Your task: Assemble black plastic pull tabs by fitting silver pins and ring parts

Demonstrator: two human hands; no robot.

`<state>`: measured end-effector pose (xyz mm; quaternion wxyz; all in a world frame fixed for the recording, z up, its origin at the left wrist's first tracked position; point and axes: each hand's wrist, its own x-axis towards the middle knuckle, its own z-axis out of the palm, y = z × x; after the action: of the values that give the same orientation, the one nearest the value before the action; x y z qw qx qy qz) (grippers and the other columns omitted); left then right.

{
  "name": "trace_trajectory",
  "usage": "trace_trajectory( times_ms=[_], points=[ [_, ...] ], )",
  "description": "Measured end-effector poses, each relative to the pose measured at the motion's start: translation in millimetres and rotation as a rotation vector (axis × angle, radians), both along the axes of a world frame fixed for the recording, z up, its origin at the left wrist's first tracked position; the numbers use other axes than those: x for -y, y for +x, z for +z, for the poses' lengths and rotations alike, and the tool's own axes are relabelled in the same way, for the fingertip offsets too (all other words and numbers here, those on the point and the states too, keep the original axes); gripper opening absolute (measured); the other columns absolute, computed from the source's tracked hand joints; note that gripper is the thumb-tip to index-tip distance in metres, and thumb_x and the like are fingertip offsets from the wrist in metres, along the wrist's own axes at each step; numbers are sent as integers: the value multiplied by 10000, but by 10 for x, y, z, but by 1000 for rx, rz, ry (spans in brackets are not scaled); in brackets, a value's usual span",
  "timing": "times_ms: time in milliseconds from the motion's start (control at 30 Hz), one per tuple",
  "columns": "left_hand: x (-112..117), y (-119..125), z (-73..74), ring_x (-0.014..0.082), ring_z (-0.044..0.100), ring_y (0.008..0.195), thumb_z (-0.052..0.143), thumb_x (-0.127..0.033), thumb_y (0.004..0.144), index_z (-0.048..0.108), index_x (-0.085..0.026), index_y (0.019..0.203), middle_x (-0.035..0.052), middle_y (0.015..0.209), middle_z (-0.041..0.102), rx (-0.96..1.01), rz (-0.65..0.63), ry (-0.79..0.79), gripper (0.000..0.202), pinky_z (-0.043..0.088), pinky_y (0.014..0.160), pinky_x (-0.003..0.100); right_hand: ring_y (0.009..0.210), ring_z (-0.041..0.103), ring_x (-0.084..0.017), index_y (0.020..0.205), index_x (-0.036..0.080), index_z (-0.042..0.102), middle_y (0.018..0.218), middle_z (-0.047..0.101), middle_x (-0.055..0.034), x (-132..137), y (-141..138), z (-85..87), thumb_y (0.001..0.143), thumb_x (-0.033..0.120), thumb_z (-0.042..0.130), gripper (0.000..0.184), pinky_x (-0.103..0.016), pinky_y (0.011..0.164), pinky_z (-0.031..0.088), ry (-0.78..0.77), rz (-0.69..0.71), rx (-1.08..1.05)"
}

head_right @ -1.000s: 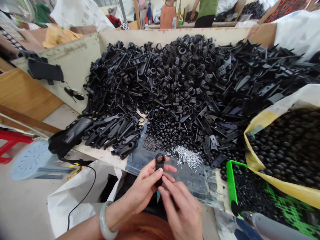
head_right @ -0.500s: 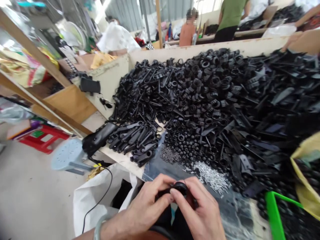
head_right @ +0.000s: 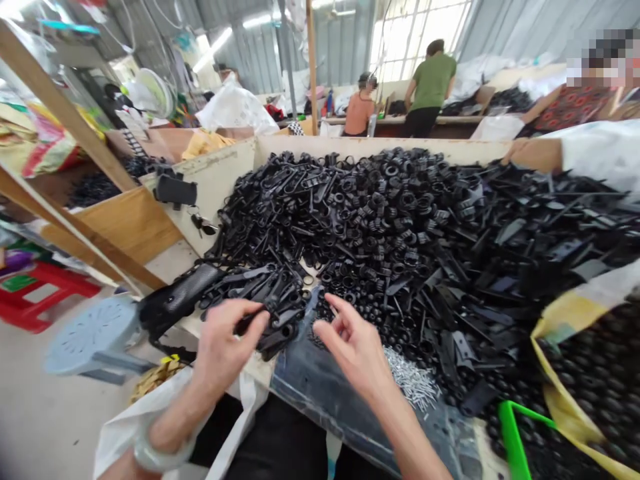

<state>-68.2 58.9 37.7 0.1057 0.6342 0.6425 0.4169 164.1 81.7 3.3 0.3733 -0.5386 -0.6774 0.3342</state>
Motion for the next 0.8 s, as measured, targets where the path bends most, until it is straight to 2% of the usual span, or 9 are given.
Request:
trace_trajectory(
  times_ms=[67, 133, 267, 367, 433, 567, 667, 733, 800],
  points=[
    [-238, -169, 51, 322, 589, 1075, 703, -308, 880, 729, -248, 814, 86, 1014, 757, -205, 75, 92, 94, 312, 983, 452, 590, 615, -156, 1245, 155, 695, 710, 682, -1, -285, 83, 36, 999, 495, 500, 463, -256, 573, 487, 62, -145, 200],
    [-428, -272, 47, 331, 566, 1105, 687, -293, 884, 712, -223, 773, 107, 1058, 733, -362, 130, 110, 134, 297, 964, 473, 675, 669, -177, 1095, 167, 745, 799, 737, -40, -584, 65, 66, 1006, 394, 499, 346, -278, 649, 507, 85, -188, 325],
    [-615, -319, -69, 337, 532, 1154, 690, -310, 893, 747, -210, 829, 128, 1128, 707, -519, 174, 70, 131, 290, 937, 487, 943, 707, -208, 918, 200, 752, 991, 762, -59, -1109, -300, 121, 981, 239, 594, 175, -316, 854, 524, 78, -49, 487],
    [-635, -309, -153, 324, 531, 1178, 716, -337, 891, 772, -234, 900, 106, 1154, 704, -551, 183, 37, 118, 288, 942, 489, 1027, 689, -219, 1025, 173, 722, 1102, 727, -73, -1373, -633, 130, 998, 294, 646, 146, -401, 923, 553, 10, 39, 624],
    [-629, -315, -187, 321, 540, 1178, 723, -349, 893, 778, -250, 943, 93, 1163, 707, -551, 178, 16, 124, 297, 940, 490, 1044, 683, -222, 1167, 165, 679, 1194, 691, -82, -1484, -786, 114, 1003, 349, 659, 247, -439, 917, 578, -54, 68, 697],
    [-641, -366, -215, 341, 547, 1195, 710, -381, 905, 774, -250, 1024, 102, 1198, 706, -532, 148, 48, 188, 306, 975, 515, 1068, 677, -232, 1278, 180, 634, 1277, 653, -96, -1579, -887, 86, 1003, 364, 662, 333, -437, 902, 593, -119, 76, 760],
    [-622, -393, -175, 360, 540, 1220, 640, -420, 936, 743, -230, 1146, 129, 1243, 687, -440, 132, 136, 301, 304, 1028, 538, 1055, 681, -230, 1251, 171, 645, 1248, 666, -91, -1532, -785, 133, 997, 362, 672, 320, -440, 900, 593, -76, 32, 747],
    [-547, -371, -119, 345, 559, 1194, 588, -459, 951, 741, -213, 1112, 134, 1214, 690, -249, 99, 167, 331, 344, 1029, 507, 1046, 687, -221, 1186, 165, 673, 1191, 689, -80, -1391, -642, 208, 1017, 319, 636, 232, -423, 907, 586, -7, -23, 716],
    [-418, -284, -62, 278, 621, 994, 601, -525, 931, 738, -204, 984, 109, 1032, 715, 87, 4, 43, 353, 442, 885, 405, 1069, 684, -197, 1165, 178, 688, 1181, 696, -76, -1138, -468, 295, 1063, 256, 531, 202, -365, 938, 562, 87, -92, 668]
  ],
)
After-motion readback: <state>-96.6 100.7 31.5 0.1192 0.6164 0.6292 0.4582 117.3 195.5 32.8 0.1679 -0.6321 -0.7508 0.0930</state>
